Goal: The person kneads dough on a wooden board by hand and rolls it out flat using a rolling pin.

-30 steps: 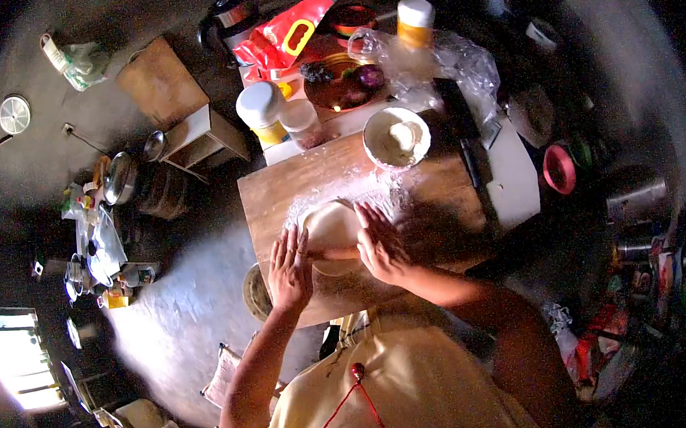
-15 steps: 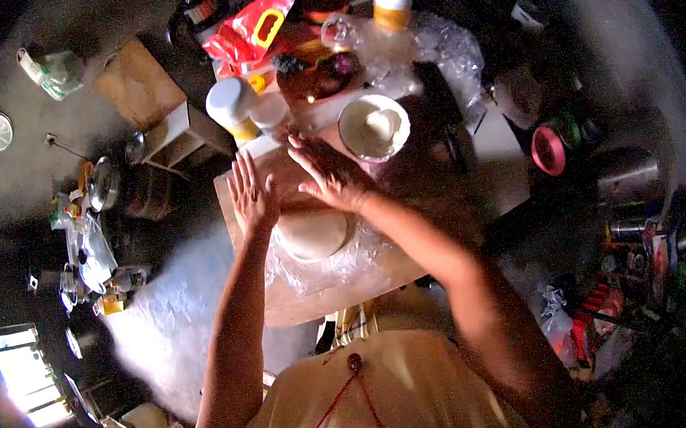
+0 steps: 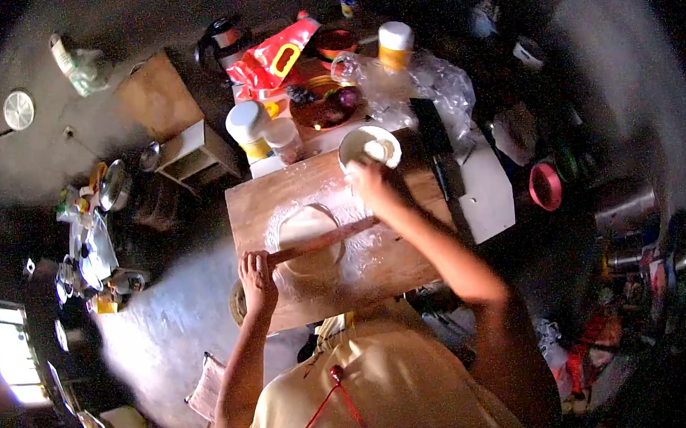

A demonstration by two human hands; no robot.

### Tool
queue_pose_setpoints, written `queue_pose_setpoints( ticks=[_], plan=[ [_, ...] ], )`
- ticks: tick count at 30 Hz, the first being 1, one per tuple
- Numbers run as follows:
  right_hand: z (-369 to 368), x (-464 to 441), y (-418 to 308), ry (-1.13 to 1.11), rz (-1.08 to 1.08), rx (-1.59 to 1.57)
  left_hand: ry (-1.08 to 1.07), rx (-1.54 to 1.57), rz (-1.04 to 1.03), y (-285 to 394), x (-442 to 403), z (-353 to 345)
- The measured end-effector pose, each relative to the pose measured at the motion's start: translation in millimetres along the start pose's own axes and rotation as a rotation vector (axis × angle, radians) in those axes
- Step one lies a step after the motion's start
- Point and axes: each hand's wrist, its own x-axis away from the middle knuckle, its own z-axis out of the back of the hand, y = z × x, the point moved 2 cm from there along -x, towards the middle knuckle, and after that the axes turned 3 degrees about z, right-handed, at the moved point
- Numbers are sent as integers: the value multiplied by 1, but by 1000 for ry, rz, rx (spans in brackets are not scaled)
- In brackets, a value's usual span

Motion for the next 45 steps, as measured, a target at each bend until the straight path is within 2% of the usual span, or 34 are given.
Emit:
queue_pose_setpoints(
  ticks=[1,2,3,4,6,8,10,12,13,14,16,18,19,20,21,22,24,25,27,28,30,32,33,34,36,40,42,43,44,45],
  plan=[
    [2,-12,34,-61,-97,194,48,19,-4,4,0,10],
    [25,-18,18,-175,-176,175,54,15,18,5,4,19],
    [37,-18,5,-127,-242,45,17,22,92,4,9,26],
    [39,-19,2,-164,-308,184,-20,31,164,3,14,30],
    [41,-35,-4,-553,-154,453,63,31,249,-2,26,36],
    [28,-48,17,-564,-177,410,102,79,328,-10,38,41],
    [23,-51,26,-490,-99,303,190,133,333,-14,46,48],
    [19,-59,38,-492,-154,252,234,196,410,-14,53,54],
    [20,-58,38,-353,-23,161,243,195,431,-15,58,55],
    [19,-58,45,-362,-246,-28,258,223,455,-18,63,55],
    [25,-50,8,-182,-78,4,284,252,497,-21,69,55],
    [12,-32,-34,-239,-246,-426,318,285,513,-21,75,57],
    [-2,-23,-37,-273,134,-362,292,282,555,-22,77,56],
    [-8,-13,-68,-433,-220,-342,297,286,564,-23,79,54],
    [-45,-10,-35,-483,-99,-413,280,322,571,-25,80,50],
    [-39,-2,-69,-514,-79,-240,261,359,579,-27,81,48],
    [-63,11,-70,-521,-171,-176,289,329,560,-23,81,50],
    [-88,22,-52,-487,78,42,276,343,575,-19,81,53],
    [-97,46,-68,-509,306,367,247,409,633,-21,85,51],
    [-108,62,-70,-505,356,416,251,411,640,-22,86,52],
    [-119,83,-85,-557,477,219,235,388,673,-19,91,52],
    [-129,71,-100,-651,607,368,245,361,656,-22,96,48],
    [-143,60,-94,-569,676,457,248,381,652,-23,97,48],
    [-134,40,-102,-728,509,490,255,400,646,-24,96,49],
    [-148,24,-50,-365,461,375,254,389,629,-21,92,54],
    [-101,43,-51,-218,466,390,242,406,570,-17,92,52],
    [-98,45,-25,-184,313,164,168,385,576,-12,93,50],
    [-84,36,-47,-208,51,159,175,377,509,-9,92,51],
    [-94,26,-23,-65,192,23,186,365,435,-6,91,52],
    [-95,14,-22,-134,129,135,131,374,456,-4,90,51]
  ],
)
